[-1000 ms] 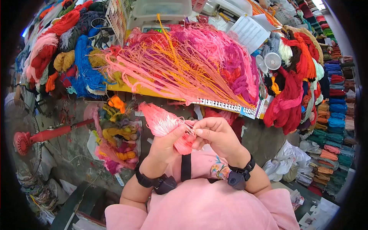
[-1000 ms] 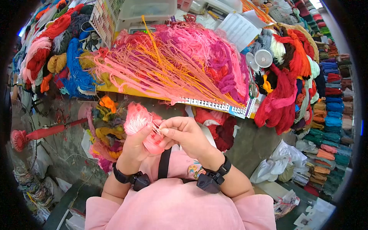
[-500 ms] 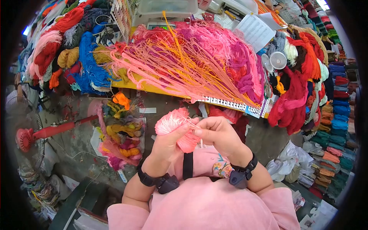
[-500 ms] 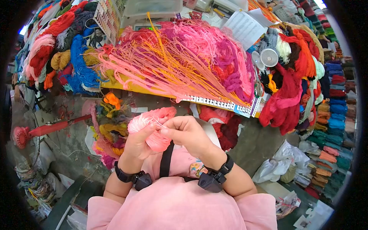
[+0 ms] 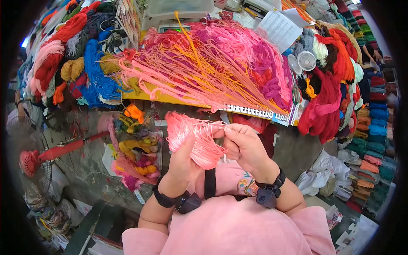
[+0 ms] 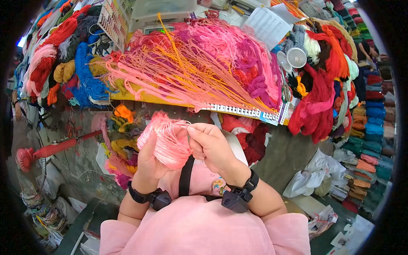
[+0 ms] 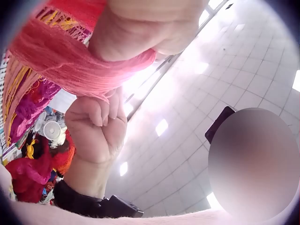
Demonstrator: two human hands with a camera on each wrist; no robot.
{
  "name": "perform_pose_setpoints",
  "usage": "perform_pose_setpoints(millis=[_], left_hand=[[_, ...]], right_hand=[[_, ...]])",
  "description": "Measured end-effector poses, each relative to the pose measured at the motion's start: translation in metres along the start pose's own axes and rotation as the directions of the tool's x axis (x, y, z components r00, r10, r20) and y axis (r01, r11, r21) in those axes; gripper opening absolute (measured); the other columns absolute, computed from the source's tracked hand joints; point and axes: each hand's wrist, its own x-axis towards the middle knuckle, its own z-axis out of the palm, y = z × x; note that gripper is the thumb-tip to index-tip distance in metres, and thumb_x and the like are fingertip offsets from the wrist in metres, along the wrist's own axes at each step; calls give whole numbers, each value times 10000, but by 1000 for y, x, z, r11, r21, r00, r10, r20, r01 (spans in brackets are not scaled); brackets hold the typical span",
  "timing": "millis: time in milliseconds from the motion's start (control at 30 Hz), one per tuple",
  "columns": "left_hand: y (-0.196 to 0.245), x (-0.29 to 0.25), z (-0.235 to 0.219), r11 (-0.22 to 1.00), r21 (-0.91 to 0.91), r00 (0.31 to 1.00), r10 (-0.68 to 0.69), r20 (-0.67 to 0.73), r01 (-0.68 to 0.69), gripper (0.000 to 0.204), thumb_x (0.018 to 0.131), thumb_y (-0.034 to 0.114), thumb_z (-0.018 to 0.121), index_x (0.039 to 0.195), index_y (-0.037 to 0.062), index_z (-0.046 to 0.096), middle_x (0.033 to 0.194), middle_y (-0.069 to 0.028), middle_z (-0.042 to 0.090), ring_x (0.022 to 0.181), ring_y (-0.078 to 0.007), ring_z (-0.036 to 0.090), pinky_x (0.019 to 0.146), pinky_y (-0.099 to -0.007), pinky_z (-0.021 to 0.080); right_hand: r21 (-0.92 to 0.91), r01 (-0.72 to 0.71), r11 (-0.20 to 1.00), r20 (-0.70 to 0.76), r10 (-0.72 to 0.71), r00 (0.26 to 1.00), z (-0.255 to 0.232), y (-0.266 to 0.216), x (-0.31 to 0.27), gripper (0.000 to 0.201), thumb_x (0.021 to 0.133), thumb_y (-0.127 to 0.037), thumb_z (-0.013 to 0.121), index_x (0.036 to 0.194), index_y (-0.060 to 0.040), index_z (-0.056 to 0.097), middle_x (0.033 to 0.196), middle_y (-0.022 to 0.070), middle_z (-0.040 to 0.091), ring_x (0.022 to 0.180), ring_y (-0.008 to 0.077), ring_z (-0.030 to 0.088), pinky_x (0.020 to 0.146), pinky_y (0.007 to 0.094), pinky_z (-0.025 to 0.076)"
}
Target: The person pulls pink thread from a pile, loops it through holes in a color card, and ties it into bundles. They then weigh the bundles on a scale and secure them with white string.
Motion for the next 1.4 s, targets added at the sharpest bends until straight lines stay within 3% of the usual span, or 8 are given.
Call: perform_pose_setpoints(millis=[100,167,300,700,1100,1167,1267,1400], left_hand=[[-1,-1,-2,1000,-8,999,-2,-47,2,418,874,265,308,1133,-58,364,1108,-148,450,1037,-218,439,868,-345,366],[-4,-2,-10,995,99,1000,-12,-18,13,478,871,346,290,1163,-30,337,1183,-156,387,1076,-237,408,920,-370,310],[-5,-3,-8,993,113,998,25,-56,-18,475,871,344,291,1174,-20,324,1197,-163,372,1084,-240,400,919,-376,311],[0,-8,4,968,251,1000,28,-10,-24,499,860,332,341,1202,-26,281,1239,-175,323,1099,-240,384,922,-361,300],[-5,-8,11,997,74,996,7,85,-14,494,866,278,334,1202,-78,265,1183,-154,383,1084,-216,395,916,-332,308],[-7,-7,6,982,187,998,-20,52,10,573,852,378,328,1221,-49,231,1225,-159,341,1097,-239,379,923,-348,293],[-12,-7,-5,987,134,994,-95,50,87,604,847,400,328,1228,-54,215,1189,-146,376,1077,-226,395,913,-340,303],[-13,-7,-2,985,143,994,-105,19,101,612,848,404,322,1229,-63,210,1160,-135,400,1061,-215,405,905,-335,308]], right_hand=[[-66,-32,997,-32,29,999,4,1,-1,150,809,-152,492,770,-21,553,483,-78,319,406,17,230,371,175,179],[-358,64,932,3,-67,998,5,4,1,120,755,-116,567,670,-33,553,506,-80,370,431,2,270,379,169,195],[-340,79,937,-48,-101,994,19,-1,1,132,717,-82,602,607,-40,543,535,-75,414,453,-6,298,387,164,215],[-174,115,978,-63,-128,990,15,14,5,59,726,-69,579,736,-13,597,569,-54,486,442,-10,344,376,158,229],[-174,262,949,2,-266,964,0,13,-8,20,714,-43,583,719,-23,583,621,-46,490,516,1,377,452,158,271],[-119,158,980,36,-155,987,-7,13,-10,25,719,-46,581,734,-28,571,654,-45,488,532,8,371,467,156,273],[9,49,999,29,-49,998,-1,6,-13,73,720,-43,576,788,-19,566,666,-44,490,520,13,351,461,159,262],[-60,81,995,14,-80,997,-2,7,-15,154,721,-45,573,867,-1,560,711,-22,530,552,18,407,487,163,315]])
